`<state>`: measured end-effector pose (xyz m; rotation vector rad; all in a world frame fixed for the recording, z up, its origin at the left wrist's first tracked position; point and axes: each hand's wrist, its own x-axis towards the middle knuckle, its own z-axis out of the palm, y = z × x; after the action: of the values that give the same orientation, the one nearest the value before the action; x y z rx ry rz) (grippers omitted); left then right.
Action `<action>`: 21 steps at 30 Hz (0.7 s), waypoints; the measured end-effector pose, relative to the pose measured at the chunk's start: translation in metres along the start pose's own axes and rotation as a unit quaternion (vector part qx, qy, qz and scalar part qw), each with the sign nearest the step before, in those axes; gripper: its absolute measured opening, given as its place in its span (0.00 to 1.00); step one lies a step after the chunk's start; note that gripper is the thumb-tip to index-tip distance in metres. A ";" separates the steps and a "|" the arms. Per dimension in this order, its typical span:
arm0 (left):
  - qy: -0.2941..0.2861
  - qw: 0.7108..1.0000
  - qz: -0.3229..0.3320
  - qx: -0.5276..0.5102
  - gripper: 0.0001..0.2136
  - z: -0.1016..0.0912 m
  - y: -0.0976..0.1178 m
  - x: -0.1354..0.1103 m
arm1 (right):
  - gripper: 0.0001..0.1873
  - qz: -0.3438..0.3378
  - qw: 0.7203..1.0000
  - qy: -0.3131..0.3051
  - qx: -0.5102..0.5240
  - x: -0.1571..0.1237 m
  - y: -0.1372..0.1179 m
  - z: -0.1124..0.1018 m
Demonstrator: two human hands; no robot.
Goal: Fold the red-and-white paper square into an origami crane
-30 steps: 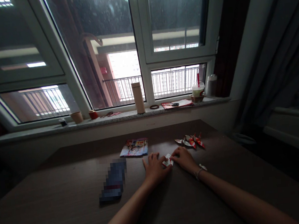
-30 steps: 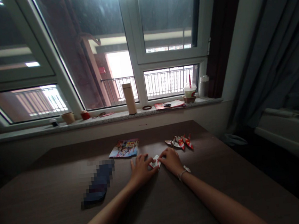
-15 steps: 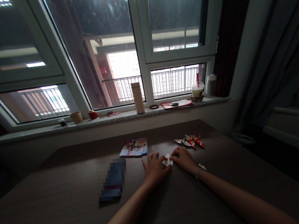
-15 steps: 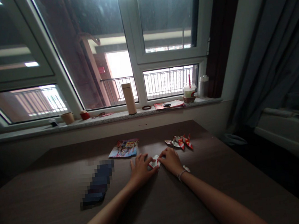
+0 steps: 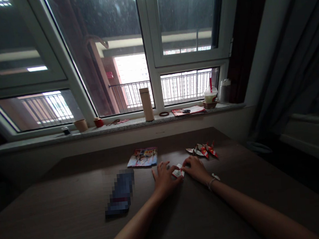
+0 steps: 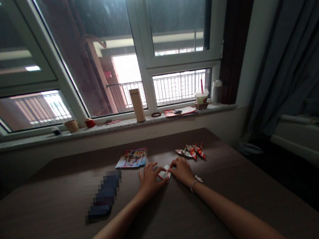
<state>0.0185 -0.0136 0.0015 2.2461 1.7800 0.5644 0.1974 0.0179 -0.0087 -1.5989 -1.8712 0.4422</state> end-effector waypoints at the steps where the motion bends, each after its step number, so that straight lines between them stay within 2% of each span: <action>1: 0.000 1.000 0.001 -0.003 0.15 -0.001 0.000 0.000 | 0.08 0.002 1.000 -0.001 -0.001 0.000 -0.001 0.000; 17: -0.004 1.000 0.008 0.013 0.12 -0.010 0.006 -0.002 | 0.10 0.006 1.000 0.005 0.009 0.000 0.001 0.002; 21: 0.003 1.000 0.013 0.021 0.13 -0.009 0.006 -0.002 | 0.10 -0.008 0.998 0.008 0.058 0.003 0.010 0.001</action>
<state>0.0194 -0.0177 0.0111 2.3001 1.7849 0.5456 0.2038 0.0233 -0.0151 -1.5043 -1.8112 0.5200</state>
